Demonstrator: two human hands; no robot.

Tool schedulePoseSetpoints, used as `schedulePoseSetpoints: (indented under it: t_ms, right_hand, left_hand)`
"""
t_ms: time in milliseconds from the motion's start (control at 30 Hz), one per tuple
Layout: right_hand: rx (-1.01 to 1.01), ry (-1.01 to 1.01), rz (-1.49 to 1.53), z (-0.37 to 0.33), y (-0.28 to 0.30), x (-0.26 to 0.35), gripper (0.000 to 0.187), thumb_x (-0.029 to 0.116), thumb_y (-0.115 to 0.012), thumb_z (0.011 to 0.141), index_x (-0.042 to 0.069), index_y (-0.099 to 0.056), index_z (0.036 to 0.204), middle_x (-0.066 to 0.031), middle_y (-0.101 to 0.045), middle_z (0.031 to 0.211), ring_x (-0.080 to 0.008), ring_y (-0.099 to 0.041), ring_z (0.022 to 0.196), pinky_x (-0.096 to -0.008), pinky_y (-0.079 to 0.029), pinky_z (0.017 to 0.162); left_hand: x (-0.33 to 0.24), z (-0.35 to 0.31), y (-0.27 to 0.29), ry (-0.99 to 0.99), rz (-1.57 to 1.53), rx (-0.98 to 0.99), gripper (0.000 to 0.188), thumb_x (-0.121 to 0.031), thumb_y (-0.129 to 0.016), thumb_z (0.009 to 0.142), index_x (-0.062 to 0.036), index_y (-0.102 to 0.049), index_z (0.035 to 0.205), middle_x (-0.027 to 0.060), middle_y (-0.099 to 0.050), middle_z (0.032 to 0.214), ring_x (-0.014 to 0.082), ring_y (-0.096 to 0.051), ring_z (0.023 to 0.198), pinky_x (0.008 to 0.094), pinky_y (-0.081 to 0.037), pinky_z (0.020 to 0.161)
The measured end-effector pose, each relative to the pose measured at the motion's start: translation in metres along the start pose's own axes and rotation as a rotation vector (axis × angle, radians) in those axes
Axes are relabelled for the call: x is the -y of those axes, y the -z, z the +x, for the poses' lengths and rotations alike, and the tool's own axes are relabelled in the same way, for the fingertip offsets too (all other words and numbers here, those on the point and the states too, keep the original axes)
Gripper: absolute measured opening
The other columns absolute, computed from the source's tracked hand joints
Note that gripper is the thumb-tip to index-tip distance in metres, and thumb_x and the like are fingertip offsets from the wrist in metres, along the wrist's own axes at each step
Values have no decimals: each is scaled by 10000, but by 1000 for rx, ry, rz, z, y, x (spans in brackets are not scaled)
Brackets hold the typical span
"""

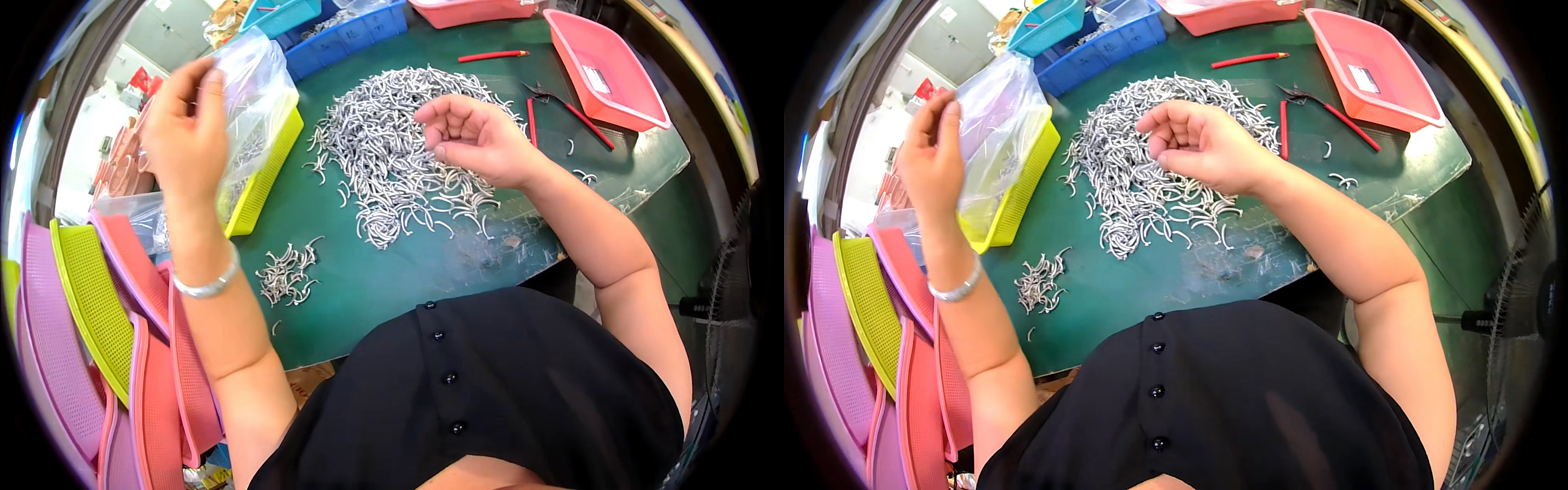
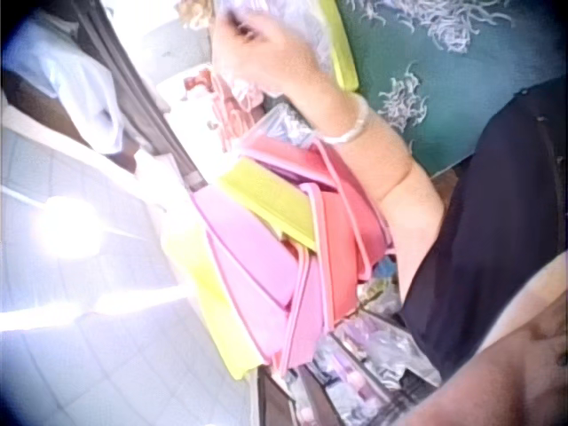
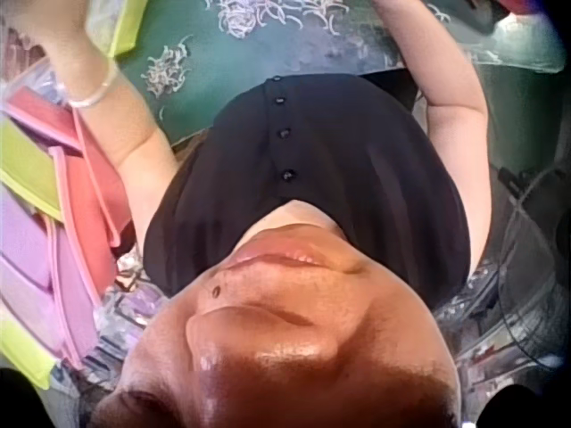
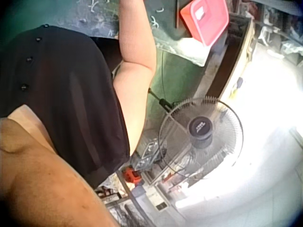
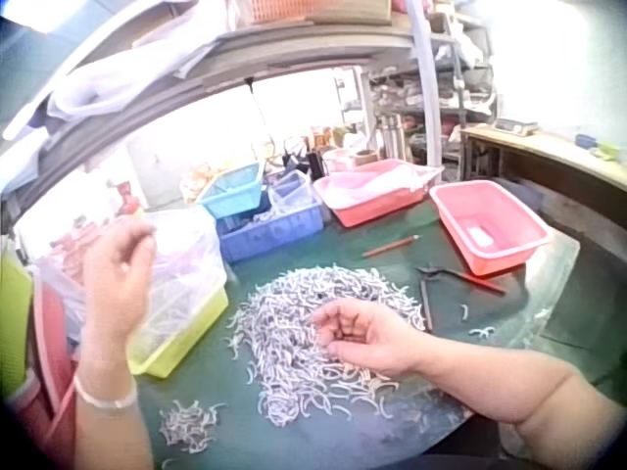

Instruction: The person repeatedly picks up small silver metal hooks from a large pile on a green table and joins two pieces together by hand. The person handles the hooks one at a time, interlocking them and placing the assembled pairs back onto the table.

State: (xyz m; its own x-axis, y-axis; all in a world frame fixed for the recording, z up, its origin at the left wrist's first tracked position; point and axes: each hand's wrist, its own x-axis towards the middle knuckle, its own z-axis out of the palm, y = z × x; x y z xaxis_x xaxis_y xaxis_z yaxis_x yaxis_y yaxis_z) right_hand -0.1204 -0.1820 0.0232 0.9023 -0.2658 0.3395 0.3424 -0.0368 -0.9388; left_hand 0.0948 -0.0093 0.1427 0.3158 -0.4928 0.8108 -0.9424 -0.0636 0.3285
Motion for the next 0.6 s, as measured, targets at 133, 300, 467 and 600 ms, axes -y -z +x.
schedulePoseSetpoints:
  t_ms: [133,300,467,600]
  right_hand:
    - [-16,46,64,1,-5,3,350,-45,-550,755,4,-490,1096,-18,-556,859,-52,-520,774,-198,-437,693]
    - [-61,56,95,1,-7,3,333,-49,-543,755,-8,-491,1081,-20,-549,854,-66,-524,798,-215,-440,723]
    - [-95,87,60,1,-11,-1,332,-57,-539,756,-10,-488,1081,-18,-541,844,-63,-519,790,-209,-436,716]
    - [-95,120,15,-1,-15,-1,327,-71,-528,761,-12,-483,1080,-18,-535,837,-60,-515,788,-206,-434,716]
  left_hand:
    - [-39,-56,-44,406,-523,375,142,-78,-618,790,-9,-608,914,-30,-564,727,32,-492,649,177,-407,575]
    - [-44,-87,-74,605,-841,559,192,-46,-647,752,-22,-589,934,-24,-541,760,42,-497,676,179,-420,612]
    - [-46,-107,-91,606,-981,487,167,-4,-645,740,-21,-581,894,-31,-534,746,35,-495,676,173,-414,608]
    - [-43,-117,-99,615,-1025,471,125,-4,-630,763,-21,-578,876,-30,-546,743,28,-491,663,168,-403,587]
